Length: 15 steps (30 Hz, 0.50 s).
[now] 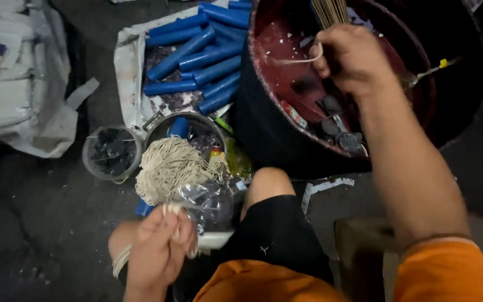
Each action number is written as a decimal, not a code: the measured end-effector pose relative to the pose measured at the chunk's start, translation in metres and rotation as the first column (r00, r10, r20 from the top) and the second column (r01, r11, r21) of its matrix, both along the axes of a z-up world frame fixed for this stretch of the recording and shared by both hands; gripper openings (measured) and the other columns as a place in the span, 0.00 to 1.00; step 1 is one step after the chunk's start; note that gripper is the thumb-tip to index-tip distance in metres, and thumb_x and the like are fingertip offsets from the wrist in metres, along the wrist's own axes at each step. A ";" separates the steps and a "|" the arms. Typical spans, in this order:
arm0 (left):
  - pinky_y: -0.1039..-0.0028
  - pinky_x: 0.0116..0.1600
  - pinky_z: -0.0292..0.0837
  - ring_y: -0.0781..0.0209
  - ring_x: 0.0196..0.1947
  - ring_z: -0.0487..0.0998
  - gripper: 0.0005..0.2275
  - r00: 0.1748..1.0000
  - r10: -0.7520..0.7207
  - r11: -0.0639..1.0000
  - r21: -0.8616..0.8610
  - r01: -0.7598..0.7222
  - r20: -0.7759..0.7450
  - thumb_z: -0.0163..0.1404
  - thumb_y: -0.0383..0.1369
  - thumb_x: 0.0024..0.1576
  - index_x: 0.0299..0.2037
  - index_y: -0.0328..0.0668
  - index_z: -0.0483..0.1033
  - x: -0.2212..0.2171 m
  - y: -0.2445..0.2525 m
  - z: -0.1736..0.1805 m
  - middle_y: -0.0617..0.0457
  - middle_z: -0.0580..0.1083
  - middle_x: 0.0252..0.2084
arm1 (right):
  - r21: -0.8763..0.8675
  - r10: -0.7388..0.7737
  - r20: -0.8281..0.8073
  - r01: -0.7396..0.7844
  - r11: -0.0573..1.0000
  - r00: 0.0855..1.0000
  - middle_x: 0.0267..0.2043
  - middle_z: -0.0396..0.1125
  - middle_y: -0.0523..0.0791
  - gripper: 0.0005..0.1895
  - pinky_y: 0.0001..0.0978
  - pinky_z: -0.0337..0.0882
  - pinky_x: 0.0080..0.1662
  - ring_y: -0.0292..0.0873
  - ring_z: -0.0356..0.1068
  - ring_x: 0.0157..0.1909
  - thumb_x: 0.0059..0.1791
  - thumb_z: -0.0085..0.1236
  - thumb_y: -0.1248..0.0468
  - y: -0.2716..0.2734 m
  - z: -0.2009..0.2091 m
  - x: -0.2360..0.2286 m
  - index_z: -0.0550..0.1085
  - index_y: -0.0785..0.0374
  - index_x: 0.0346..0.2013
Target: Assembling small components by wrapping and tying strings around them before placing them in a collection tub.
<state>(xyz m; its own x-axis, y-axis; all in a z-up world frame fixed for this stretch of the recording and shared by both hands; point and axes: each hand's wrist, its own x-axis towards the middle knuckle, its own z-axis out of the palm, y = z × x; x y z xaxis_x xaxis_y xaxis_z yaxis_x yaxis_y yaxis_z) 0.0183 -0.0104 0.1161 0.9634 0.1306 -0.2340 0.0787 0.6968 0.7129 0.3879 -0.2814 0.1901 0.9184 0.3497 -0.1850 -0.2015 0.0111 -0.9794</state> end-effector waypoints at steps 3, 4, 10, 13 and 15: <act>0.71 0.24 0.63 0.57 0.18 0.67 0.15 0.994 0.105 0.985 0.137 -0.108 0.034 0.40 0.31 0.68 0.29 0.32 0.70 0.009 -0.006 0.023 0.45 0.69 0.21 | 0.156 -0.069 0.028 0.064 0.986 0.997 0.24 0.65 0.49 0.10 0.25 0.58 0.21 0.39 0.61 0.19 0.50 0.56 0.68 0.012 0.063 -0.079 0.68 0.60 0.25; 0.74 0.27 0.68 0.54 0.27 0.75 0.14 0.981 0.169 0.968 0.205 -0.147 -0.091 0.41 0.31 0.68 0.36 0.28 0.73 0.012 -0.007 0.030 0.40 0.75 0.30 | 0.211 0.032 0.117 -0.056 0.976 0.993 0.32 0.69 0.51 0.10 0.25 0.62 0.23 0.37 0.63 0.20 0.53 0.51 0.69 0.013 0.075 -0.102 0.68 0.61 0.26; 0.59 0.66 0.74 0.43 0.57 0.77 0.15 0.937 0.126 0.978 0.119 -0.173 0.327 0.37 0.28 0.69 0.52 0.17 0.73 0.027 -0.036 0.089 0.31 0.75 0.55 | 0.331 0.194 0.123 -0.225 0.916 0.973 0.54 0.71 0.66 0.10 0.18 0.68 0.23 0.33 0.66 0.18 0.49 0.52 0.69 0.053 0.086 -0.238 0.67 0.61 0.24; 0.66 0.58 0.76 0.52 0.48 0.80 0.09 0.946 0.135 0.989 0.021 -0.147 0.294 0.45 0.28 0.66 0.45 0.27 0.76 0.023 -0.049 0.069 0.37 0.79 0.48 | 0.354 0.214 0.124 -0.245 0.902 0.969 0.49 0.71 0.70 0.08 0.20 0.66 0.22 0.37 0.71 0.24 0.51 0.52 0.69 0.076 0.058 -0.283 0.67 0.62 0.27; 0.68 0.50 0.78 0.55 0.40 0.81 0.05 0.961 0.177 0.980 -0.126 -0.152 0.213 0.51 0.28 0.64 0.40 0.34 0.76 0.018 -0.053 0.052 0.39 0.80 0.44 | 0.313 0.191 0.165 -0.235 0.920 0.968 0.40 0.73 0.70 0.09 0.19 0.59 0.19 0.38 0.74 0.28 0.53 0.52 0.67 0.086 0.038 -0.297 0.67 0.61 0.27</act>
<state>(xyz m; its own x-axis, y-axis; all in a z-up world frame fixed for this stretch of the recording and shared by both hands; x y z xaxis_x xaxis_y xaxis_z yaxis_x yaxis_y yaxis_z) 0.0364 -0.0631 0.1682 0.9600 0.2775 -0.0381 -0.1950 0.7599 0.6201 0.0908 -0.1950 0.2280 0.8234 0.5606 0.0876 -0.1079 0.3063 -0.9458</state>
